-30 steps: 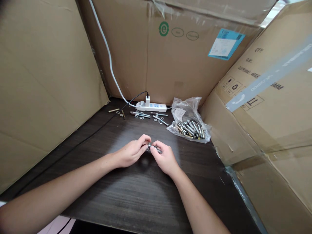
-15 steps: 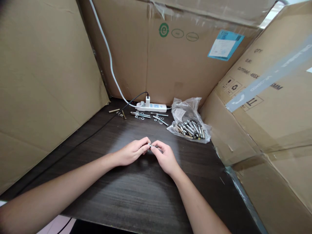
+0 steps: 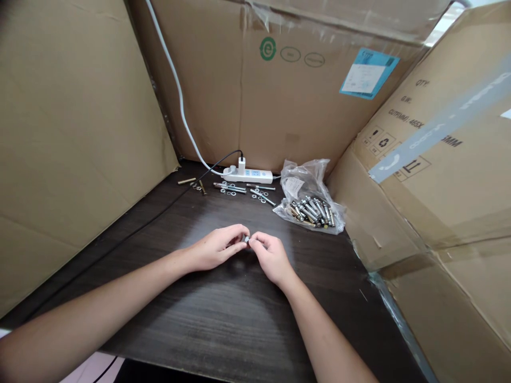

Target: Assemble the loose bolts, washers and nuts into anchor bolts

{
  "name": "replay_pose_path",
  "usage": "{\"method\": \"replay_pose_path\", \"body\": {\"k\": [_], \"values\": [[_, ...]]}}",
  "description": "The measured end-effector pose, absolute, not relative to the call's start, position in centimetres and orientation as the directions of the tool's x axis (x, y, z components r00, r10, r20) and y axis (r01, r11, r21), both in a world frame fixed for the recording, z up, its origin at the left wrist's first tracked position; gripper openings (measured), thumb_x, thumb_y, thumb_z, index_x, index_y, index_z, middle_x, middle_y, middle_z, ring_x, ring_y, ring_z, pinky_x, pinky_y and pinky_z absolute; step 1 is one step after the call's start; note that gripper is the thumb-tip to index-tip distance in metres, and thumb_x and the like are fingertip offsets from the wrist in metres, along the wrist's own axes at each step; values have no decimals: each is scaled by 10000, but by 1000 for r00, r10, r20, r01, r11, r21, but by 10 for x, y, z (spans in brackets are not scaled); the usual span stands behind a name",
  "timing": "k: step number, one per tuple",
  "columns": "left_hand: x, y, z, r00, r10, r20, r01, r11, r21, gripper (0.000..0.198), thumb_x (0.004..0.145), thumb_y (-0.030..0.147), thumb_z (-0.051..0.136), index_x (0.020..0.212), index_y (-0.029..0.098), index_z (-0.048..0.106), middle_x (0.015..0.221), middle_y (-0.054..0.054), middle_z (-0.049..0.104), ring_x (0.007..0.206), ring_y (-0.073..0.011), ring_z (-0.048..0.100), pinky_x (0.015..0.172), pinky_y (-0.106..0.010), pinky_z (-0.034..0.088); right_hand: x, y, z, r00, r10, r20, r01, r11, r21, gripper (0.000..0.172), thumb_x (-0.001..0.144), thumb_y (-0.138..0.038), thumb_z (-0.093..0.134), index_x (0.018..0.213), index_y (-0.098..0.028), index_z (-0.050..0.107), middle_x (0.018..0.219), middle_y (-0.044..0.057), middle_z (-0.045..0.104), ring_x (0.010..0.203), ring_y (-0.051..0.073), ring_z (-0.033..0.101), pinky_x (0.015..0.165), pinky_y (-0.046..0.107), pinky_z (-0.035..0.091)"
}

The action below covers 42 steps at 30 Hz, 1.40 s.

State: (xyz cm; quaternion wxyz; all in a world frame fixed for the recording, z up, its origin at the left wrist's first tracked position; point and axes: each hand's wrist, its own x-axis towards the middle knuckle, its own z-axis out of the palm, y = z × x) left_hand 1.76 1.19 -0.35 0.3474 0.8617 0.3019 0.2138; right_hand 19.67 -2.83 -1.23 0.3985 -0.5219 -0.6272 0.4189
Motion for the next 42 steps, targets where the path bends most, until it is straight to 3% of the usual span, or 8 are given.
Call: {"method": "replay_pose_path", "body": {"k": [11,16,20,28,32,35,38,42], "values": [[17,12,0,769,631,107,391,-595,702,266,960,354,350,827,180,501,787,5,562,694,-128,503,632,-237,368,195,-32,-11,-199,975,98,384,169,-908,228,833,-312,473,653,-183,529,622,-22,488,624,130,440,616,244,347],[16,8,3,740,655,149,363,-577,732,158,938,311,414,1018,211,505,858,13,554,732,-120,508,680,-238,402,194,-29,-10,-154,986,57,304,102,-947,265,824,-339,473,605,-189,466,568,-38,399,567,115,366,570,243,309],[15,6,3,715,683,149,368,-549,750,291,896,339,493,1162,230,447,914,1,559,770,-135,526,713,-259,425,194,-28,-12,-152,987,59,309,104,-945,272,822,-344,474,602,-185,472,588,-32,427,584,118,387,586,245,318],[17,12,-2,763,624,168,362,-629,688,326,983,315,269,817,184,517,810,-5,569,766,-138,525,728,-256,400,194,-30,-14,-192,977,88,329,148,-933,245,840,-320,470,648,-181,529,662,-5,547,678,145,492,669,255,377],[16,7,1,731,662,163,380,-594,709,150,912,273,418,1020,207,500,916,-4,567,767,-135,525,710,-255,416,193,-30,-13,-162,983,85,334,135,-933,261,834,-333,471,622,-184,508,610,-17,498,622,131,446,616,246,361],[14,5,3,692,698,184,398,-582,709,308,855,262,497,1153,218,433,972,-9,549,761,-136,516,707,-263,423,193,-30,-12,-146,986,86,344,132,-930,269,832,-340,473,617,-183,512,597,-20,484,604,127,431,601,244,351],[15,8,1,681,707,192,413,-587,696,170,921,324,411,1003,204,499,935,-12,557,793,-145,517,722,-263,412,193,-30,-13,-156,984,85,347,136,-928,263,835,-336,474,627,-181,521,615,-19,505,621,130,449,617,244,351],[17,14,-3,741,646,183,401,-644,651,371,988,339,255,787,181,523,763,-3,550,712,-134,499,685,-252,378,193,-31,-12,-161,983,86,353,138,-925,267,845,-330,463,639,-180,541,622,-15,518,623,131,453,623,246,349]]}}
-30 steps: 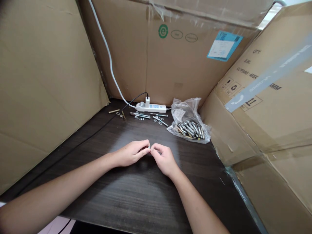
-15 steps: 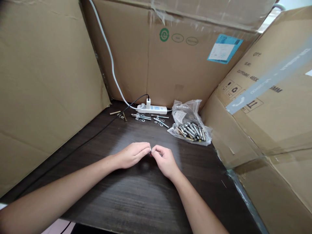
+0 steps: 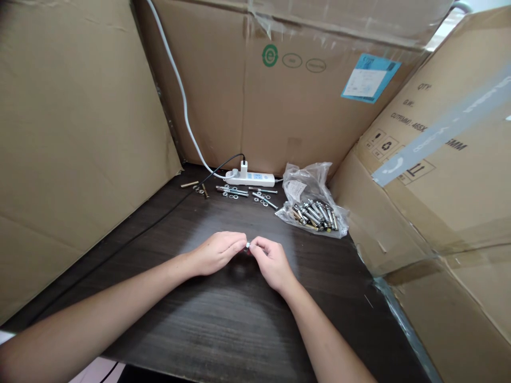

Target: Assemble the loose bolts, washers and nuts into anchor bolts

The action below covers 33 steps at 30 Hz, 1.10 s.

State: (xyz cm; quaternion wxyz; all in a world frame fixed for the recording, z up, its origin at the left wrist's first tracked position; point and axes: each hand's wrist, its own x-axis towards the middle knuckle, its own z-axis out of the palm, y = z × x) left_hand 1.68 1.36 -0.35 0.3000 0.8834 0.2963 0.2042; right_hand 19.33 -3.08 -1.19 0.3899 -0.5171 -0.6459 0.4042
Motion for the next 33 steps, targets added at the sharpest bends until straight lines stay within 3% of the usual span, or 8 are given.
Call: {"method": "replay_pose_path", "body": {"k": [4,7,10,13,18,27,33], "values": [[17,12,-3,755,634,168,382,-634,673,341,979,321,276,808,183,536,780,-5,574,729,-136,513,700,-251,388,193,-32,-10,-164,983,86,347,139,-927,283,853,-345,457,637,-182,542,604,-19,492,597,127,435,594,245,340],[16,8,0,726,667,166,385,-595,705,141,897,249,409,978,202,515,876,-4,576,763,-143,521,717,-262,413,193,-31,-10,-152,986,67,340,115,-933,304,858,-362,448,626,-183,528,574,-23,453,573,123,411,558,243,321],[16,6,1,694,692,200,389,-594,704,328,799,171,479,1123,210,447,945,-13,553,787,-150,516,724,-277,424,193,-31,-11,-144,988,56,345,104,-933,308,862,-370,440,637,-182,532,564,-24,431,566,122,394,543,243,306],[16,8,1,679,701,218,404,-606,686,142,888,255,427,1002,200,492,944,-23,554,818,-158,517,741,-281,418,193,-31,-12,-143,988,61,350,109,-931,307,862,-368,438,636,-183,530,570,-25,432,564,121,390,552,247,306],[18,12,-2,742,638,207,385,-658,647,339,989,347,271,841,188,532,839,-12,572,790,-147,527,761,-271,390,193,-32,-12,-160,985,62,341,114,-933,303,862,-365,439,636,-183,529,577,-22,441,567,123,394,564,250,310],[19,11,-4,746,638,191,397,-656,642,276,968,343,349,815,182,512,816,1,578,756,-139,525,715,-253,379,193,-31,-15,-197,976,91,305,149,-941,267,865,-319,443,635,-184,467,618,-26,422,607,116,386,599,240,324],[18,11,-3,750,637,178,412,-661,627,246,947,339,383,781,182,473,769,11,541,688,-128,486,652,-245,361,194,-30,-19,-197,976,86,354,153,-923,184,813,-263,461,661,-175,517,635,-21,477,628,121,432,605,232,342]]}}
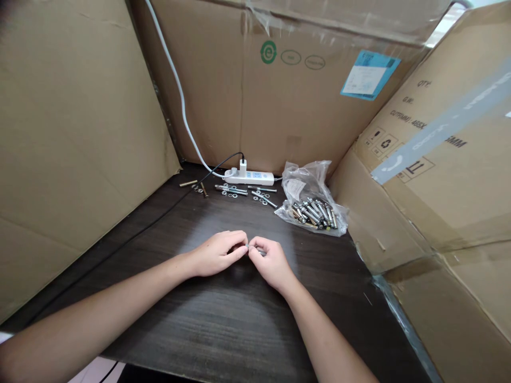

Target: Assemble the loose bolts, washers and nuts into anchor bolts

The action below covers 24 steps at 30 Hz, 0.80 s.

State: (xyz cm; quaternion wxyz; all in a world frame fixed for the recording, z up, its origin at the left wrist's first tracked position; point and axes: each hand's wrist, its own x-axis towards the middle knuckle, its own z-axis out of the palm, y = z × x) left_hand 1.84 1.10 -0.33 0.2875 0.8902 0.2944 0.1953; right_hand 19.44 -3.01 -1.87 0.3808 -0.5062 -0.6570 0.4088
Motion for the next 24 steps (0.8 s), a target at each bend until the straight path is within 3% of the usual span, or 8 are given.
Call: {"method": "replay_pose_path", "body": {"k": [6,10,13,16,19,24], "values": [[18,14,-6,769,602,216,364,-690,625,342,995,341,251,787,177,467,766,1,524,729,-132,488,704,-252,366,192,-32,-17,-158,985,71,392,129,-911,133,768,-240,461,677,-174,531,558,-47,405,528,97,351,521,220,292],[17,13,-6,758,622,195,387,-671,633,310,976,339,306,760,179,460,750,7,512,707,-129,476,679,-253,365,192,-32,-16,-148,987,65,394,119,-911,116,756,-234,463,682,-173,529,550,-48,403,521,94,338,508,219,281],[15,8,-1,734,647,209,371,-638,675,93,891,263,437,942,196,478,876,3,526,730,-128,479,677,-251,387,191,-32,-15,-135,989,64,369,110,-923,107,755,-236,465,683,-176,515,568,-41,425,535,96,356,507,218,282],[13,6,2,708,652,270,329,-643,691,281,824,208,476,1100,197,427,975,-18,503,751,-131,475,700,-261,410,190,-32,-15,-115,991,64,359,101,-928,106,754,-239,468,677,-177,505,566,-42,421,532,95,359,505,217,280],[14,9,1,695,661,281,354,-656,667,148,917,266,377,993,189,478,939,-25,517,801,-145,494,734,-270,408,190,-33,-15,-110,992,58,367,95,-925,114,753,-241,476,663,-176,500,541,-50,401,510,89,340,498,219,267],[18,14,-7,753,623,210,410,-694,591,361,989,336,269,752,175,489,752,-4,522,722,-137,496,716,-270,387,191,-34,-18,-115,991,63,394,104,-913,130,770,-248,476,676,-171,523,529,-54,396,507,91,334,502,220,265]]}}
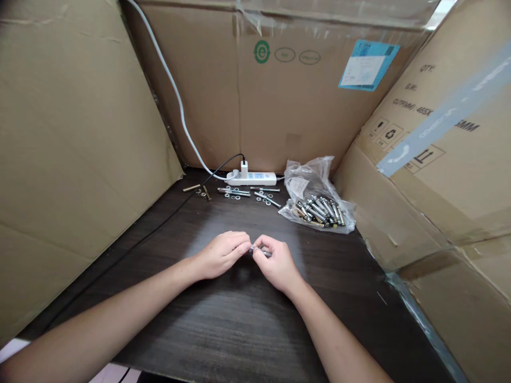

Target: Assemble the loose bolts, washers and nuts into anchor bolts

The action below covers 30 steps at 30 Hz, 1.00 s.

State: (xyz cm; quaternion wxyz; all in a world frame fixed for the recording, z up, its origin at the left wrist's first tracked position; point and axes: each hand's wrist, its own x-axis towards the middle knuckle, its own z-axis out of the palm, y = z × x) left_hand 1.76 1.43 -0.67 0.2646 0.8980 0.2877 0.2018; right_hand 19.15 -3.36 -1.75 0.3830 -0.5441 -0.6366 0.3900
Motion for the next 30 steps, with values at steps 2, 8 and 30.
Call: {"method": "replay_pose_path", "body": {"k": [2,8,30], "values": [[18,13,-7,756,623,201,405,-686,604,312,980,333,310,788,178,502,782,-4,537,734,-136,503,713,-265,392,192,-33,-18,-121,990,71,403,114,-908,130,775,-252,479,689,-170,531,542,-50,412,520,94,348,509,220,273],[14,7,-1,700,650,296,353,-675,647,316,845,181,469,1156,191,416,1055,-54,503,816,-141,501,731,-265,430,193,-32,-17,-91,992,89,426,120,-897,140,789,-267,475,683,-182,508,531,-57,394,520,97,347,515,221,276],[18,9,-2,735,641,222,413,-682,603,227,961,335,370,864,189,513,885,-18,526,799,-151,516,742,-284,414,195,-31,-14,-133,985,113,373,156,-915,195,812,-293,445,655,-187,494,607,-27,431,604,126,396,573,240,312]]}}
